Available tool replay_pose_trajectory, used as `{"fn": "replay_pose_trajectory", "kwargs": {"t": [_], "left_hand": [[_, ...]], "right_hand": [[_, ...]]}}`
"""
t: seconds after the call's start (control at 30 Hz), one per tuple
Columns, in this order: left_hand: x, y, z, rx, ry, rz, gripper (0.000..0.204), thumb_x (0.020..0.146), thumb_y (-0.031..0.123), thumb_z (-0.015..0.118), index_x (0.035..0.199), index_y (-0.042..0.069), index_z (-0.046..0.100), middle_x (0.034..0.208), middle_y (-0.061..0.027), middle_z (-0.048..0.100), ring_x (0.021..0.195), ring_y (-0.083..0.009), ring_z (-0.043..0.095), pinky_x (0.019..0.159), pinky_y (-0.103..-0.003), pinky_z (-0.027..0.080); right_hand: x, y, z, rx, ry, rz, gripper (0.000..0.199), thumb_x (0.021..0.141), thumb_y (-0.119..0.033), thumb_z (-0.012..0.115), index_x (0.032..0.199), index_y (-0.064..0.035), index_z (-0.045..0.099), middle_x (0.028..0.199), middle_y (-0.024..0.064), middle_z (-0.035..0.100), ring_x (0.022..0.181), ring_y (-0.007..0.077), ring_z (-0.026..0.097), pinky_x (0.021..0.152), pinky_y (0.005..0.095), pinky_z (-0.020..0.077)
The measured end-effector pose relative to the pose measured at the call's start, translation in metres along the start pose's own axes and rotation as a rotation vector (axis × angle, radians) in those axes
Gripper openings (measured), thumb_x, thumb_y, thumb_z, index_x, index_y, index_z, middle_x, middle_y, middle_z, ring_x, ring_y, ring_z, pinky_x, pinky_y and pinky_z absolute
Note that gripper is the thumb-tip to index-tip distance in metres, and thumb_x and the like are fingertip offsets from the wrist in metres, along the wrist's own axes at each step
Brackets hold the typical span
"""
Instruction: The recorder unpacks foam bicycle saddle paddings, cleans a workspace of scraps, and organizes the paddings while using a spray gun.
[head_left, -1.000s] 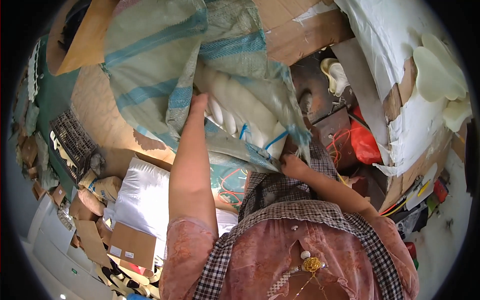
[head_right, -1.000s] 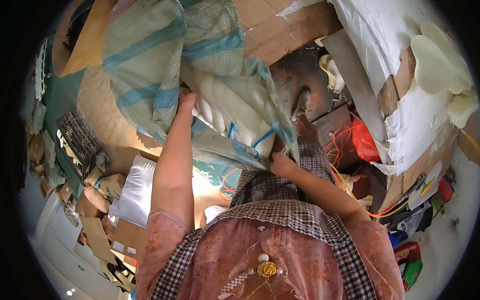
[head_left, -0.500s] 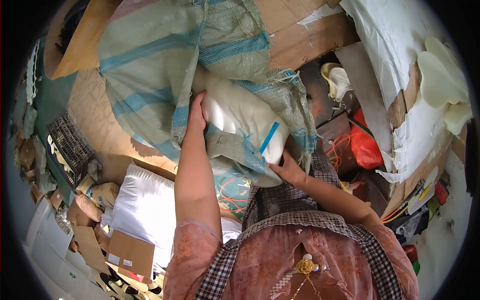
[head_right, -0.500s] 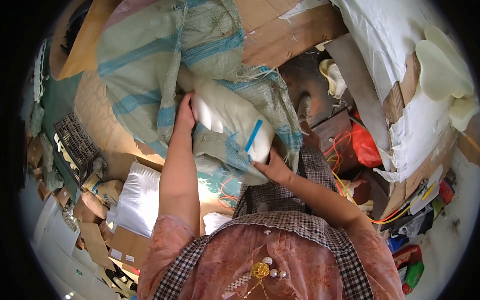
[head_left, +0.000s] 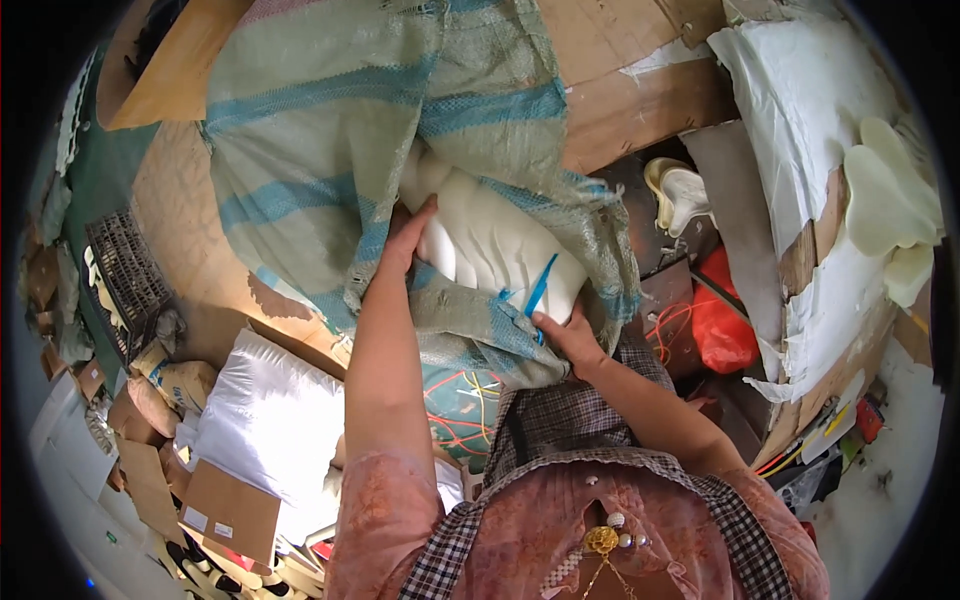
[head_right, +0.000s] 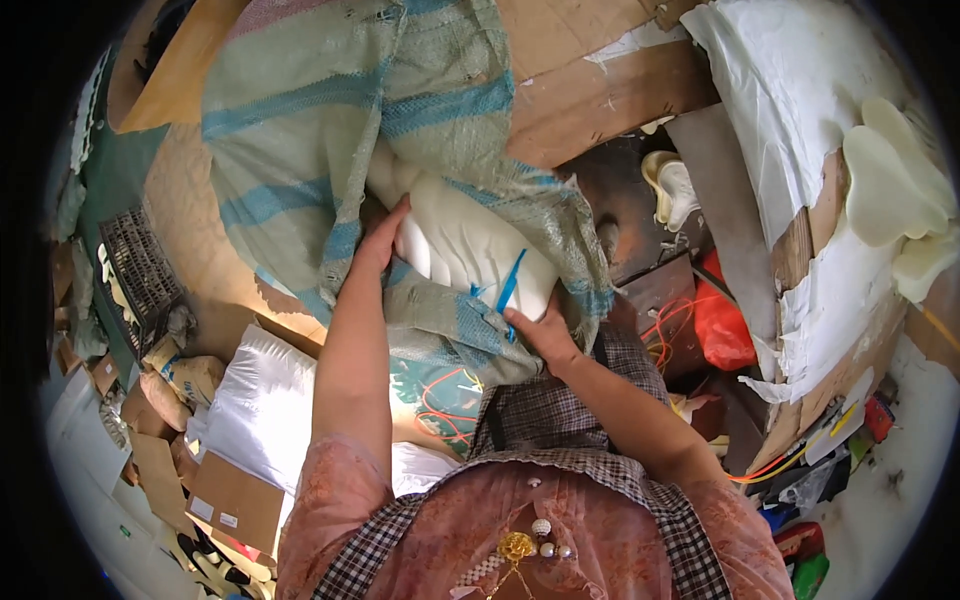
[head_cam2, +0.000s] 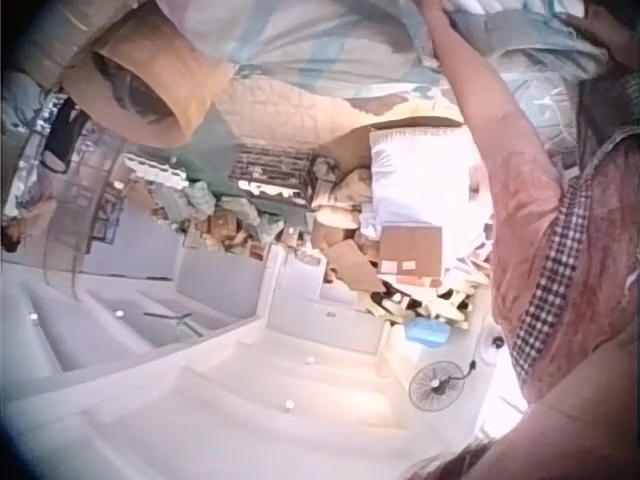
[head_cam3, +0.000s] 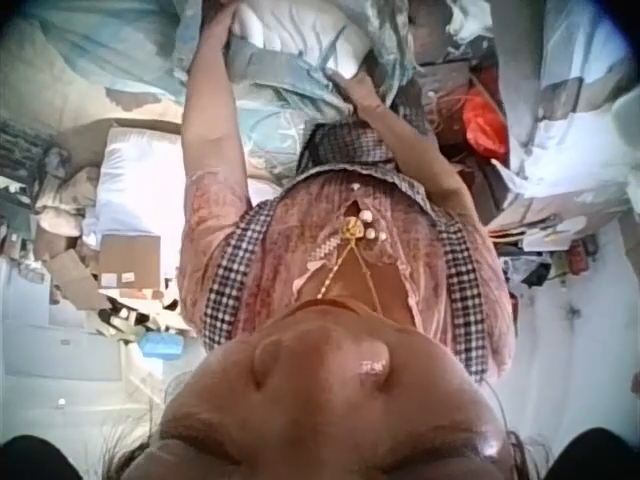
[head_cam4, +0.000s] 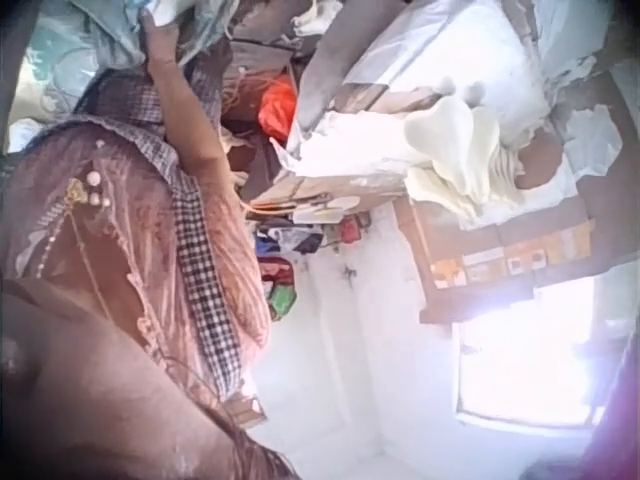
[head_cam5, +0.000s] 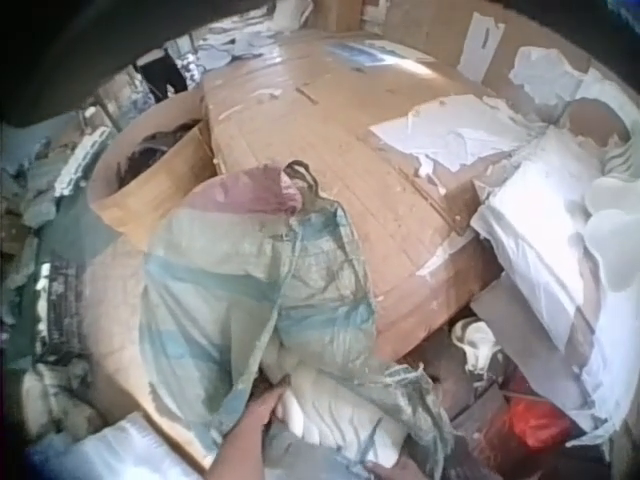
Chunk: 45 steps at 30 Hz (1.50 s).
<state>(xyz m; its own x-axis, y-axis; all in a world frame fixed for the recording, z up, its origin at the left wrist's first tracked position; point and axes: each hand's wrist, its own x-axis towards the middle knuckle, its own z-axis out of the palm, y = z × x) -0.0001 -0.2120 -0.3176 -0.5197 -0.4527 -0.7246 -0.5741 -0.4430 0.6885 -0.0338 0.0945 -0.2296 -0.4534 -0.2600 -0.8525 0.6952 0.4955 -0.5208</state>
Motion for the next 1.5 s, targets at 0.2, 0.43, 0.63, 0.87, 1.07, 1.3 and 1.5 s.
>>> {"fn": "replay_pose_trajectory", "kwargs": {"t": [0.2,0.43,0.63,0.87,1.07,1.3,1.5], "left_hand": [[-0.050,0.015,0.010,-0.094,0.074,-0.059,0.069,0.074,0.040,0.071,0.122,-0.003,0.045,0.119,-0.0115,0.054,0.107,-0.0200,0.051,0.092,-0.030,0.039],[-0.161,0.062,0.000,-0.158,0.155,-0.138,0.070,0.076,0.036,0.070,0.128,0.000,0.040,0.121,-0.0117,0.051,0.107,-0.0208,0.051,0.091,-0.031,0.042],[-0.255,0.167,0.009,-0.534,0.340,0.243,0.057,0.084,0.033,0.058,0.128,0.001,0.039,0.121,-0.0125,0.049,0.111,-0.0232,0.048,0.093,-0.038,0.041],[-0.287,0.309,0.118,-0.463,-0.001,0.653,0.051,0.087,0.033,0.054,0.125,0.000,0.041,0.121,-0.0121,0.050,0.108,-0.0224,0.051,0.093,-0.038,0.043],[-0.334,0.349,0.348,-0.399,-0.503,0.612,0.044,0.085,0.027,0.061,0.117,-0.001,0.046,0.112,-0.0086,0.055,0.097,-0.0158,0.053,0.085,-0.030,0.043],[-0.458,0.291,0.547,-0.191,-0.973,-0.129,0.073,0.077,0.061,0.057,0.122,0.005,0.045,0.116,-0.0071,0.053,0.105,-0.0188,0.048,0.091,-0.041,0.035],[-0.449,0.238,0.609,-0.080,-0.787,-0.644,0.078,0.065,0.070,0.061,0.108,0.006,0.051,0.109,-0.0091,0.053,0.097,-0.0252,0.047,0.085,-0.044,0.034]], "right_hand": [[-0.057,0.000,0.027,-0.044,-0.046,-0.095,0.085,0.069,-0.032,0.076,0.130,0.0017,0.027,0.118,0.0188,0.049,0.108,0.0264,0.048,0.094,0.0340,0.0379],[-0.157,-0.042,0.012,-0.071,-0.258,-0.015,0.082,0.073,-0.023,0.075,0.131,0.0032,0.024,0.124,0.0171,0.043,0.115,0.0250,0.042,0.098,0.0348,0.0333],[-0.170,-0.123,-0.021,-0.266,-0.325,-0.423,0.080,0.071,-0.016,0.074,0.131,0.0018,0.025,0.124,0.0162,0.043,0.117,0.0235,0.041,0.098,0.0353,0.0341],[-0.208,-0.215,-0.133,-0.098,-0.052,-0.889,0.084,0.067,-0.015,0.074,0.135,-0.0049,0.025,0.124,0.0114,0.043,0.115,0.0211,0.042,0.097,0.0350,0.0353],[-0.369,-0.222,-0.331,-0.179,0.535,-0.937,0.082,0.063,-0.007,0.071,0.134,-0.0040,0.029,0.119,0.0075,0.046,0.112,0.0182,0.044,0.096,0.0340,0.0356],[-0.563,-0.210,-0.476,-0.218,0.685,-0.714,0.089,0.063,-0.041,0.074,0.129,0.0047,0.037,0.122,0.0119,0.050,0.114,0.0198,0.045,0.097,0.0312,0.0329],[-0.514,-0.278,-0.651,-0.579,0.255,-0.213,0.064,0.068,-0.034,0.073,0.116,0.0040,0.053,0.104,0.0091,0.061,0.092,0.0162,0.057,0.083,0.0301,0.0457]]}}
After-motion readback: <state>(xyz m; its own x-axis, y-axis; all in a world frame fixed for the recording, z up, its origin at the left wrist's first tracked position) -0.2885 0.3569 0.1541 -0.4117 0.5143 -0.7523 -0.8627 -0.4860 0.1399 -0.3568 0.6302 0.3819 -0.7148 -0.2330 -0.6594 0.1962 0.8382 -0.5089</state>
